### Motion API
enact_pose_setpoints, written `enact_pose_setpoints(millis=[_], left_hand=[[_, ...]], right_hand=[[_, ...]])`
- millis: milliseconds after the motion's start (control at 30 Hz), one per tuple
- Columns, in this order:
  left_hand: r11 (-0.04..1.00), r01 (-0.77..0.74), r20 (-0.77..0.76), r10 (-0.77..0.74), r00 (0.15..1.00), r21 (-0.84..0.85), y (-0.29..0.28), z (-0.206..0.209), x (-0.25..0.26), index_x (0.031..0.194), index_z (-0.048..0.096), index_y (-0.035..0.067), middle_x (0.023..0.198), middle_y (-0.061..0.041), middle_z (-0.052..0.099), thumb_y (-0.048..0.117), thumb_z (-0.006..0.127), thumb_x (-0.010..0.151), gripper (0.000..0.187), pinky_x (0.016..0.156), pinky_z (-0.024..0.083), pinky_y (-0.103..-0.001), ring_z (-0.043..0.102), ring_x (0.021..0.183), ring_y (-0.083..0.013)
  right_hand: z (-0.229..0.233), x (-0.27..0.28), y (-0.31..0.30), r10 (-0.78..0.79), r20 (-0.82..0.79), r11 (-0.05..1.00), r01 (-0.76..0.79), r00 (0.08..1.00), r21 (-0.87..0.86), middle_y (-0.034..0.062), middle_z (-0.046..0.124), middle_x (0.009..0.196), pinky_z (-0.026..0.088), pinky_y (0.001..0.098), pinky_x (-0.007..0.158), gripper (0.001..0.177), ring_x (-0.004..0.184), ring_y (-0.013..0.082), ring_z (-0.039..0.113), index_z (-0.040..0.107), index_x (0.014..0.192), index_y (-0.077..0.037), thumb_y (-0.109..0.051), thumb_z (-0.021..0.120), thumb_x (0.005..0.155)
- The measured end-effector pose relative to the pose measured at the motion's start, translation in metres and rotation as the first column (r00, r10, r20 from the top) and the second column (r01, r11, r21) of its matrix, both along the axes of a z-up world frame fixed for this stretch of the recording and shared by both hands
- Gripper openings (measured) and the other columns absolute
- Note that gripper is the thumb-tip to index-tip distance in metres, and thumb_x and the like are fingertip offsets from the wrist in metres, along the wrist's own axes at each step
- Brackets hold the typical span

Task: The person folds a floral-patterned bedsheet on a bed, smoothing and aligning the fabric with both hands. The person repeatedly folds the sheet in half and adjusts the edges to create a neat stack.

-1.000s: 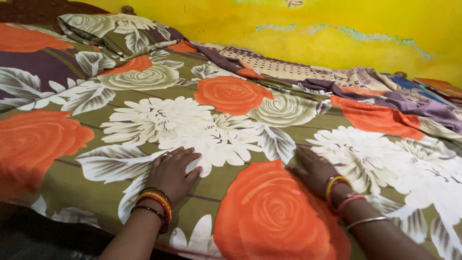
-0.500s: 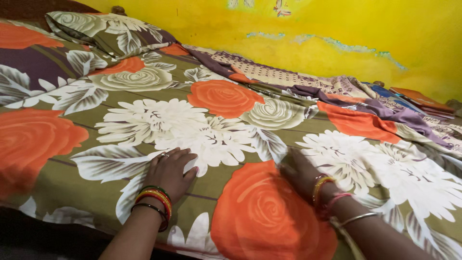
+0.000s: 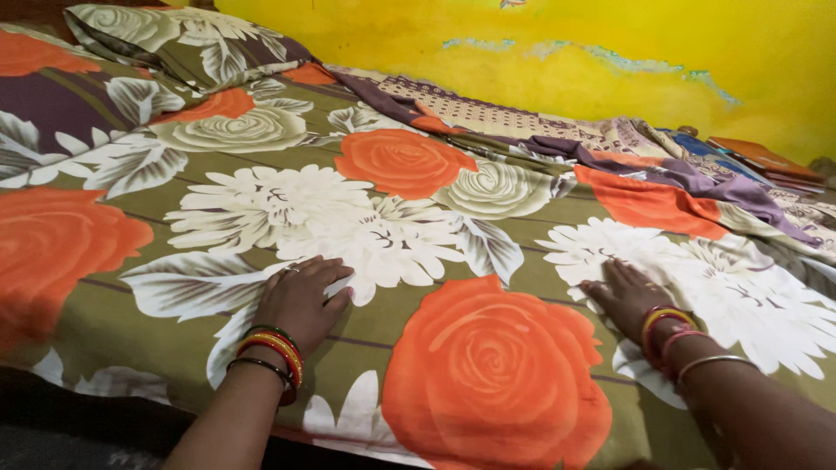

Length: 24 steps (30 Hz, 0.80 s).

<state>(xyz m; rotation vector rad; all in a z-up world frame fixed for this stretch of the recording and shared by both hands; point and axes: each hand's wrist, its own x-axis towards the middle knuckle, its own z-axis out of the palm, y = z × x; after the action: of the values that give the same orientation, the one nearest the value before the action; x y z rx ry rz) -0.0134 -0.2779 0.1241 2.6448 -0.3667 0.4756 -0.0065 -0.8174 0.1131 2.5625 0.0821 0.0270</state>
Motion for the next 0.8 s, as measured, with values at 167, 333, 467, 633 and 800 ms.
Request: enact_pose_setpoints(millis=[167, 333, 467, 633, 800], left_hand=[[0.997, -0.043, -0.025, 0.045, 0.999, 0.068, -0.004, 0.003, -0.001, 0.127, 0.068, 0.029, 0.147, 0.007, 0.056, 0.044, 0.061, 0.091, 0.04, 0.117, 0.03, -0.046, 0.044, 0.141, -0.0167], [0.993, -0.09, -0.03, 0.093, 0.995, 0.083, -0.011, 0.005, -0.004, 0.128, 0.066, 0.031, 0.146, 0.007, 0.056, 0.046, 0.061, 0.09, 0.041, 0.117, 0.028, -0.049, 0.044, 0.141, -0.0161], [0.994, -0.078, 0.025, 0.076, 0.997, 0.078, -0.013, 0.007, -0.009, 0.127, 0.068, 0.029, 0.143, 0.006, 0.06, 0.044, 0.062, 0.09, 0.04, 0.114, 0.033, -0.048, 0.049, 0.137, -0.018], [0.996, -0.08, 0.0, 0.08, 0.997, 0.049, -0.013, 0.012, -0.01, 0.121, 0.073, 0.028, 0.137, 0.007, 0.066, 0.04, 0.062, 0.091, 0.034, 0.111, 0.037, -0.045, 0.055, 0.132, -0.0178], [0.996, -0.074, 0.051, 0.072, 0.996, 0.042, -0.014, 0.013, -0.009, 0.12, 0.072, 0.027, 0.134, 0.006, 0.066, 0.038, 0.062, 0.09, 0.034, 0.109, 0.036, -0.047, 0.055, 0.13, -0.0186]], right_hand=[[0.031, 0.028, 0.009, -0.285, -0.286, 0.958, 0.28, 0.915, -0.058, 0.0142, 0.058, 0.148, 0.048, 0.0425, 0.115, 0.064, 0.141, 0.0333, 0.056, 0.04, 0.158, -0.036, -0.025, 0.058, 0.098], [0.022, 0.063, 0.127, 0.016, 0.103, 0.489, -0.097, 0.995, 0.867, 0.0232, 0.057, 0.141, 0.047, 0.0453, 0.107, 0.068, 0.129, 0.0376, 0.058, 0.047, 0.142, -0.002, -0.047, 0.058, 0.092], [-0.001, 0.077, 0.219, 0.287, 0.104, 0.672, -0.278, 0.952, 0.686, 0.0134, 0.037, 0.16, 0.025, 0.046, 0.119, 0.072, 0.148, 0.0327, 0.032, 0.041, 0.15, -0.01, -0.059, 0.045, 0.097], [-0.008, 0.134, 0.192, 0.2, 0.068, 0.791, -0.202, 0.977, 0.577, 0.0117, 0.024, 0.169, 0.016, 0.0438, 0.125, 0.085, 0.156, 0.0284, 0.019, 0.032, 0.159, -0.011, -0.07, 0.036, 0.097], [-0.009, 0.152, 0.078, -0.138, 0.019, 0.778, 0.096, 0.99, 0.621, 0.0104, 0.026, 0.17, 0.02, 0.0431, 0.126, 0.083, 0.157, 0.0292, 0.022, 0.035, 0.159, -0.012, -0.068, 0.035, 0.098]])
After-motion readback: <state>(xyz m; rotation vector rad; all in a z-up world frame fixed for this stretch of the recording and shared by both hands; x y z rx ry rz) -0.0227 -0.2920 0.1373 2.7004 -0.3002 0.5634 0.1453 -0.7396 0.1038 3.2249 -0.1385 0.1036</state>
